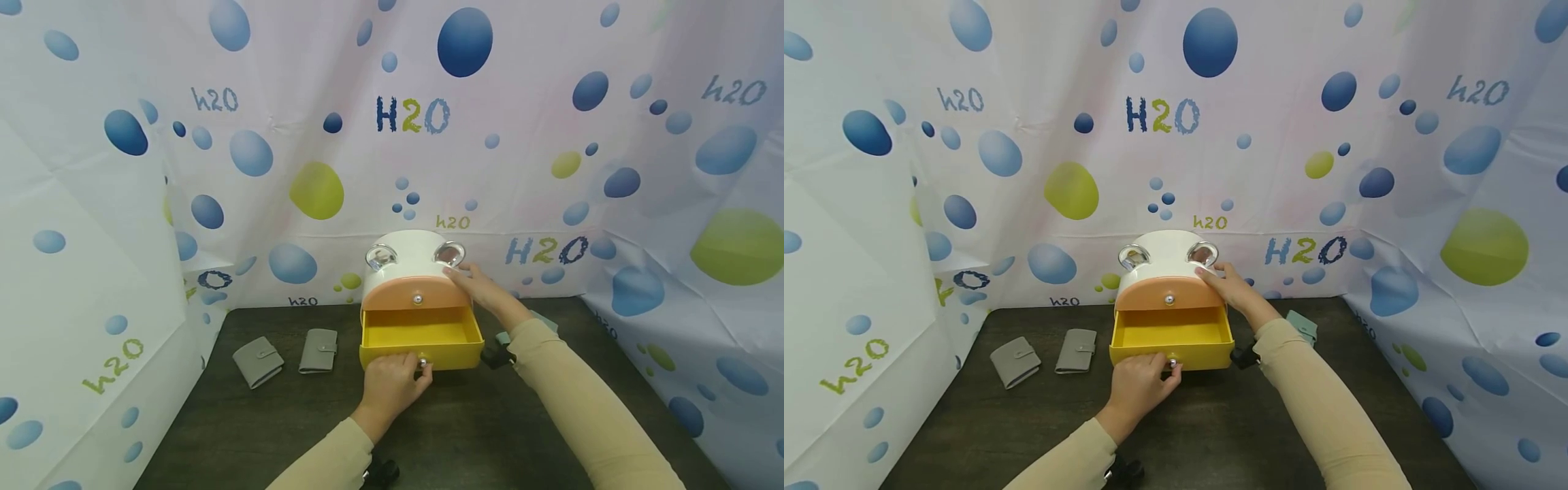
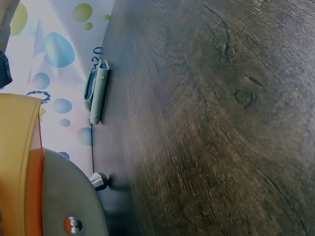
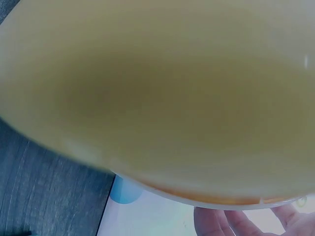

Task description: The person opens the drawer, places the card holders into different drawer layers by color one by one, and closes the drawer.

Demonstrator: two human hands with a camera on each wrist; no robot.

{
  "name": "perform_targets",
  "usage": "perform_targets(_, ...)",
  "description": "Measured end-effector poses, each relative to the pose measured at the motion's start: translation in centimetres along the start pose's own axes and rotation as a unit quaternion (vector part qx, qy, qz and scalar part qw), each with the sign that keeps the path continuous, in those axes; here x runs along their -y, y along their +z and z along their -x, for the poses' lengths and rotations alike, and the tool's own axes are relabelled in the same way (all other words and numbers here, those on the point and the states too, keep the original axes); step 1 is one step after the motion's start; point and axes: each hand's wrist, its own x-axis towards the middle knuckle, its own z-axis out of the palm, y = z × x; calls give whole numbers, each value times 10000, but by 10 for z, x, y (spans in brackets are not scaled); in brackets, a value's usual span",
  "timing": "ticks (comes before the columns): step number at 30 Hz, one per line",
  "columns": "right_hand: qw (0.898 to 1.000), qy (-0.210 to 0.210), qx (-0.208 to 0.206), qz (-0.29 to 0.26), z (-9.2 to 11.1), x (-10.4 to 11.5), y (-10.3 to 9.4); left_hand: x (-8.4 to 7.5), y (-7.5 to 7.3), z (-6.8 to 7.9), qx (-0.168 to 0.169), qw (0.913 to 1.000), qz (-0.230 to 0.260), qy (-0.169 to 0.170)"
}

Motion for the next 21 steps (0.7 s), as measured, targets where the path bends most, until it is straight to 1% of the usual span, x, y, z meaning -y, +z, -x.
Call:
perform_targets(11,10000,5,-9,-47,0,-1,0,0,4,2,80,9999,100,-53)
perform_targets(21,10000,-12,-10,-44,0,0,1,3,-1,0,3,9999,92,58)
